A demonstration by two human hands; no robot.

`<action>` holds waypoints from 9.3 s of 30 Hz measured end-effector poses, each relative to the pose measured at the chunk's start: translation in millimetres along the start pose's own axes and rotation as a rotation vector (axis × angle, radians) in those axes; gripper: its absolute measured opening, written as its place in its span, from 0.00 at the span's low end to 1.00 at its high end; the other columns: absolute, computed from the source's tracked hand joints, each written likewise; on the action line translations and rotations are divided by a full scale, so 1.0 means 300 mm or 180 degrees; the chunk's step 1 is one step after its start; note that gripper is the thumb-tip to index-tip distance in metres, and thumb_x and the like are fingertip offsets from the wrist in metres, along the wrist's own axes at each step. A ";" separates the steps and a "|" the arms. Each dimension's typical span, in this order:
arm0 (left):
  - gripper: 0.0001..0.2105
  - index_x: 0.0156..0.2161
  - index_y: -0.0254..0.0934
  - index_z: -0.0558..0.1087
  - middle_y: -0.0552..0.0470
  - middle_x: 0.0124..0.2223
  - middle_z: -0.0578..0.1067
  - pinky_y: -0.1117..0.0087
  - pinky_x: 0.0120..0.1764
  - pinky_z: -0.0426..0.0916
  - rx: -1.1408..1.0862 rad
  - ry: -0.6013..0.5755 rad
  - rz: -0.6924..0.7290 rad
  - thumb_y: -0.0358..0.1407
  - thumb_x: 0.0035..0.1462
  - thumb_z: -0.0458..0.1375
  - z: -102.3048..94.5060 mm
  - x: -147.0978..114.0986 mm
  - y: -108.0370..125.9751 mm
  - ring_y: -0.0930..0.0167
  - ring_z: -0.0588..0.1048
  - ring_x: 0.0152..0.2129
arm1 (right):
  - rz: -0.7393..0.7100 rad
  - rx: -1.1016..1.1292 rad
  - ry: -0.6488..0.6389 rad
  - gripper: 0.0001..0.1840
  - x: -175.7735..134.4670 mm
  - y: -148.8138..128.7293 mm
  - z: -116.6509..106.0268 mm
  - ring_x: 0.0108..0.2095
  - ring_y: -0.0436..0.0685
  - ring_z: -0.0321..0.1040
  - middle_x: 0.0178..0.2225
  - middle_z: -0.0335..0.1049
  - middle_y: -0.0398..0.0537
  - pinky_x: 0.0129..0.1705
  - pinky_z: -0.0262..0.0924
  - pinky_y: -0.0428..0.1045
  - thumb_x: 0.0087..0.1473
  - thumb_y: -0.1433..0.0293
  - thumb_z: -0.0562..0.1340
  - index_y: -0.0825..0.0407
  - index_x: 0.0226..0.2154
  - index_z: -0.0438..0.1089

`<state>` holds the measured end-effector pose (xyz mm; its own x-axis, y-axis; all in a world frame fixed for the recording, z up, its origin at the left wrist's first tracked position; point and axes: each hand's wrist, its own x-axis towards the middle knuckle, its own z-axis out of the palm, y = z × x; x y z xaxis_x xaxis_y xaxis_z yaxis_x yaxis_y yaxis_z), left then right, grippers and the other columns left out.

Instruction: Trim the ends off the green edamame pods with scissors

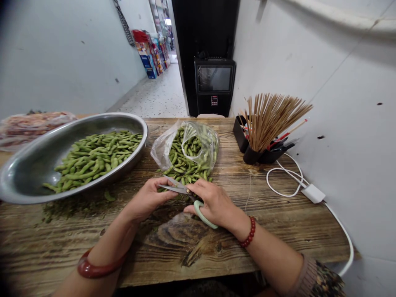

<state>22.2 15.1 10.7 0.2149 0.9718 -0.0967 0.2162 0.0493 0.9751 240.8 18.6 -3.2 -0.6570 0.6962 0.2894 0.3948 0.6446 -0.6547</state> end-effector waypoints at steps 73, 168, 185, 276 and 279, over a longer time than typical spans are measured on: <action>0.10 0.32 0.35 0.69 0.62 0.19 0.60 0.80 0.18 0.48 -0.1455 0.0321 -0.0209 0.36 0.48 0.66 -0.018 -0.004 -0.004 0.82 0.56 0.14 | -0.0113 -0.0248 0.0312 0.23 -0.005 0.014 -0.006 0.38 0.56 0.69 0.41 0.70 0.52 0.40 0.65 0.49 0.54 0.64 0.65 0.51 0.52 0.65; 0.08 0.32 0.33 0.77 0.56 0.22 0.68 0.77 0.20 0.57 -0.0508 0.0111 0.0008 0.37 0.50 0.64 0.047 0.008 0.010 0.79 0.61 0.17 | -0.0025 0.0045 0.0118 0.21 0.003 0.019 -0.049 0.34 0.53 0.65 0.35 0.68 0.48 0.37 0.61 0.48 0.53 0.62 0.66 0.53 0.48 0.69; 0.12 0.37 0.32 0.76 0.51 0.30 0.76 0.76 0.26 0.70 -0.2065 0.0238 -0.0293 0.30 0.44 0.68 0.049 0.009 0.040 0.78 0.72 0.21 | 0.0079 0.0076 0.0550 0.23 0.005 0.025 -0.043 0.34 0.54 0.67 0.38 0.69 0.49 0.37 0.63 0.49 0.52 0.64 0.67 0.52 0.50 0.68; 0.08 0.33 0.35 0.79 0.51 0.32 0.76 0.75 0.27 0.62 -0.0754 0.0312 0.0179 0.36 0.47 0.67 0.038 0.021 0.001 0.75 0.69 0.24 | -0.0010 0.0005 0.0362 0.31 0.008 0.015 -0.030 0.42 0.58 0.66 0.44 0.67 0.52 0.44 0.64 0.52 0.48 0.65 0.69 0.51 0.55 0.63; 0.07 0.34 0.35 0.79 0.48 0.35 0.78 0.71 0.39 0.65 -0.0743 0.0218 0.0250 0.35 0.48 0.66 0.050 0.020 0.007 0.69 0.73 0.33 | -0.0050 0.0026 0.0368 0.32 0.008 0.019 -0.025 0.42 0.58 0.66 0.44 0.67 0.52 0.44 0.63 0.52 0.48 0.65 0.69 0.52 0.54 0.63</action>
<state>38.3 17.7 9.3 0.1556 0.9877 -0.0130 -0.0261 0.0173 0.9995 246.3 26.2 -0.9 -0.5843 0.7181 0.3780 0.3795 0.6535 -0.6549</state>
